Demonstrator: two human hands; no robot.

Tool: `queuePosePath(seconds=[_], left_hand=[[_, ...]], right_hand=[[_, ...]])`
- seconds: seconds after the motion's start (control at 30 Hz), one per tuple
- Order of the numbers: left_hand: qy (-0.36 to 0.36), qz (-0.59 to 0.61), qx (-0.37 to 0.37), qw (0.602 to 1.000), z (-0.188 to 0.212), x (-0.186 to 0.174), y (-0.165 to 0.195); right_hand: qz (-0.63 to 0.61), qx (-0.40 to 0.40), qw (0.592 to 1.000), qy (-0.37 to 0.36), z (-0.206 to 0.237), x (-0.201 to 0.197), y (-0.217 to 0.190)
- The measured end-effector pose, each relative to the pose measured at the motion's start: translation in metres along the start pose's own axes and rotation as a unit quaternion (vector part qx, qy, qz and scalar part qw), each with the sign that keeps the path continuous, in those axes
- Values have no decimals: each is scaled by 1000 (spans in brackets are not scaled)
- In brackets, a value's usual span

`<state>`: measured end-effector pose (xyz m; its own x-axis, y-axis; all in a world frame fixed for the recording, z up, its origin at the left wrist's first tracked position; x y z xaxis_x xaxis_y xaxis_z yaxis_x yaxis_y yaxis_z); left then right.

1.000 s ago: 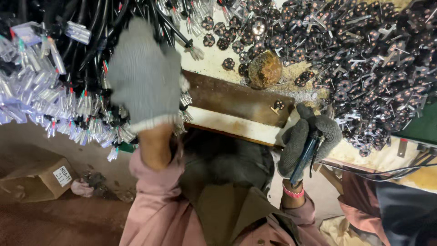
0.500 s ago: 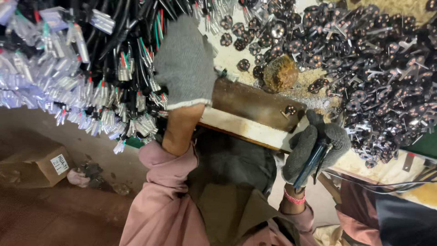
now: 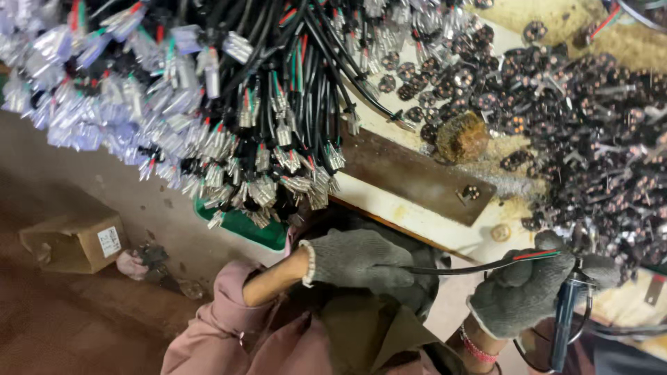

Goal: The person solders electrical wire ends to terminal connectors at a workbench. They hold a wire and connector in one hand, apply a soldering iron with the other, and place finished assemblies aside while reaching for the next wire from the bundle.

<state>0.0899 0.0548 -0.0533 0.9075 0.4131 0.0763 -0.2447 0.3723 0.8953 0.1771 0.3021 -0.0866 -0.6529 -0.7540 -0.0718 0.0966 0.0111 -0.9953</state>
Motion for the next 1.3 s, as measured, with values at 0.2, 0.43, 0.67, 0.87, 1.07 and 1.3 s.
queuePosePath(seconds=[0.2, 0.43, 0.67, 0.87, 1.07, 1.3], left_hand=[[110, 156, 70, 979, -11, 7, -11], [118, 87, -28, 989, -2, -3, -10], [202, 52, -6, 978, -18, -7, 10], [277, 95, 31, 956, -14, -12, 4], [238, 26, 45, 970, -12, -3, -1], [313, 194, -66, 927, -15, 4, 6]], right_hand=[[-236, 146, 961, 13, 20, 17, 0], [-12, 149, 989, -10, 31, 3, 12], [266, -79, 956, -90, 45, 6, 60], [143, -96, 984, -48, 36, 2, 31], [305, -72, 928, -199, 20, 39, -15], [333, -59, 927, -160, 24, 65, -36]])
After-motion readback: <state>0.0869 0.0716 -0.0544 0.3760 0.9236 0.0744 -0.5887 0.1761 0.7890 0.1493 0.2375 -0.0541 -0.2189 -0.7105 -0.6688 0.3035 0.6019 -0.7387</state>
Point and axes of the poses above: each hand's wrist, its own z-axis away from the middle knuckle, its own x-axis out of the palm, y = z × x, the point moved 2 cm from there along -z, towards the middle knuckle, and after that the axes turned 3 degrees about -x, right-handed, at the moved point
